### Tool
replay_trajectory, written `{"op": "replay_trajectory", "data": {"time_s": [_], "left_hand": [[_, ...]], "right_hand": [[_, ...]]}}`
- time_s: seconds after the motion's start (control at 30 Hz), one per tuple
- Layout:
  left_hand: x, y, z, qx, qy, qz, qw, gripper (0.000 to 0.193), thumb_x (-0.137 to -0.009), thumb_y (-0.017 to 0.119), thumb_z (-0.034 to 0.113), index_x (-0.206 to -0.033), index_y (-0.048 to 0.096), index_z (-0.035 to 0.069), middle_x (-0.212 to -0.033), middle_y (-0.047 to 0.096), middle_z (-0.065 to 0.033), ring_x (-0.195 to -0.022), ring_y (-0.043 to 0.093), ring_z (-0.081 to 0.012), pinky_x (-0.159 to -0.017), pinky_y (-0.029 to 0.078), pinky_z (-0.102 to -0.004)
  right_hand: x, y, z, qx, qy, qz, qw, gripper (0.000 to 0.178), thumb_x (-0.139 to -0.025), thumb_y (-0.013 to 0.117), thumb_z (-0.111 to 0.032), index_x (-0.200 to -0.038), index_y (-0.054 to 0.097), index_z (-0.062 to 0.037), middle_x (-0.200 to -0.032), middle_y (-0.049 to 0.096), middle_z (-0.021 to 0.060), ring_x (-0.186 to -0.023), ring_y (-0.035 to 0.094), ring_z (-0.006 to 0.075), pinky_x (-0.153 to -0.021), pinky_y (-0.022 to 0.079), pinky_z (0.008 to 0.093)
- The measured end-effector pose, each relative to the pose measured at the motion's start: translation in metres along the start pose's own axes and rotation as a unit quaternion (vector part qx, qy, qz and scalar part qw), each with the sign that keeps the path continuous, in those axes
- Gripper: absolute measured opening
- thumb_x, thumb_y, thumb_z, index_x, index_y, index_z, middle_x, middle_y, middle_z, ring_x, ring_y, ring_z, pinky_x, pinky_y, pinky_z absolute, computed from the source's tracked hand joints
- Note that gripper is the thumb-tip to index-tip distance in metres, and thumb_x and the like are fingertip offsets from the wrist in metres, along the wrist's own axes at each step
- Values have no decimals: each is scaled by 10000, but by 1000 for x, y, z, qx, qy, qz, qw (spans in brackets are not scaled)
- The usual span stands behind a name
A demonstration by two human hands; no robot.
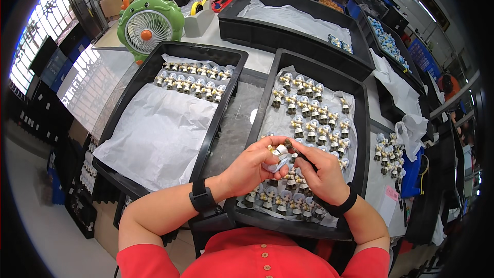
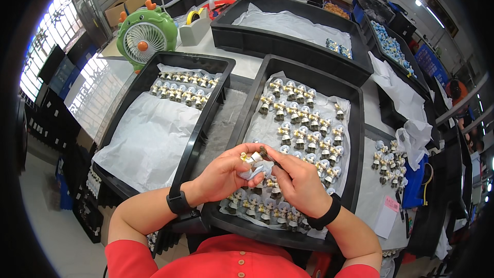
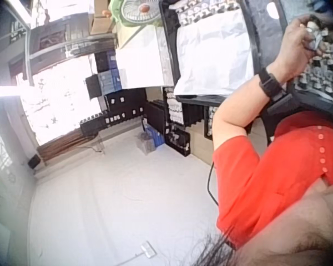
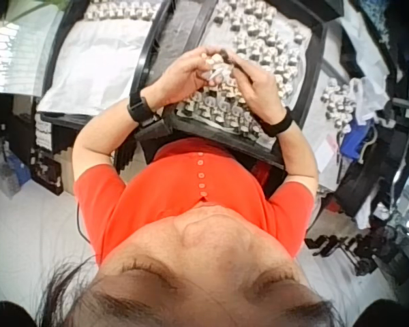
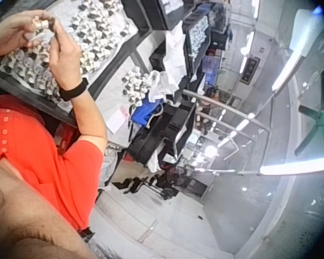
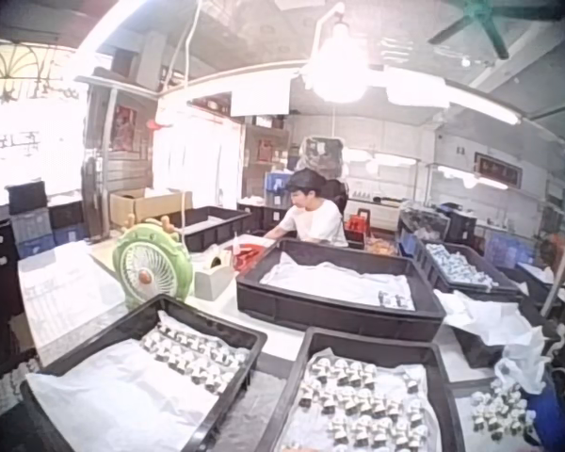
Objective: The person assembles small cylindrical components by hand, picking them from a tray and joining two parts together. They use a red pen-like tool to apply a substance to the components and a black tool to adjust them. The finished units are placed into a separate tray lined with white paper.
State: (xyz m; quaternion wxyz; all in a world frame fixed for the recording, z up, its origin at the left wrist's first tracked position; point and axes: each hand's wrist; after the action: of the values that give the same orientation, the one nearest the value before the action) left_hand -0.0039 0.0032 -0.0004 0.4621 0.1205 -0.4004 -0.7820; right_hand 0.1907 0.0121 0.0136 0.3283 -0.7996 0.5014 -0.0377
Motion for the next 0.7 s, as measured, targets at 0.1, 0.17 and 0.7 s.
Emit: {"op": "replay_trajectory", "data": {"time_s": [0.1, 0.17, 0.7], "left_hand": [[-1, 1, 1, -1, -11, -25, 1000, 497, -793, 410, 43, -1288, 382, 15, -1081, 477, -76, -779, 520, -136, -681, 431, -274], [-1, 1, 1, -32, -46, -42, 998, 517, -794, 414, 49, -1310, 378, 29, -1063, 484, -66, -775, 519, -133, -683, 431, -273], [-1, 0, -3, -39, -35, -77, 996, 534, -801, 407, 32, -1328, 357, -37, -1100, 509, -134, -756, 509, -179, -650, 427, -272]], "right_hand": [[1, 1, 2, -94, 77, 33, 992, 308, -848, 560, -45, -1156, 557, -28, -775, 635, 106, -627, 573, 139, -574, 446, 279], [1, 2, 4, -126, 122, 47, 983, 174, -868, 579, -109, -1012, 588, -13, -700, 632, 54, -590, 528, 58, -524, 403, 230], [-4, -20, -5, -225, 179, 164, 944, 169, -918, 540, -206, -908, 554, -37, -662, 494, -34, -548, 417, 25, -485, 323, 188]]}}
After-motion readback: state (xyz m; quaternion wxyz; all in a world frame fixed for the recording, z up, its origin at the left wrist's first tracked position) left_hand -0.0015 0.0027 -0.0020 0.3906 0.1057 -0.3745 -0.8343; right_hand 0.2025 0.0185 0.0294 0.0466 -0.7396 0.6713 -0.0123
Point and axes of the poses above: each hand's wrist, its own x-axis away from the middle knuckle, its own y-axis out of the palm, z = x × y
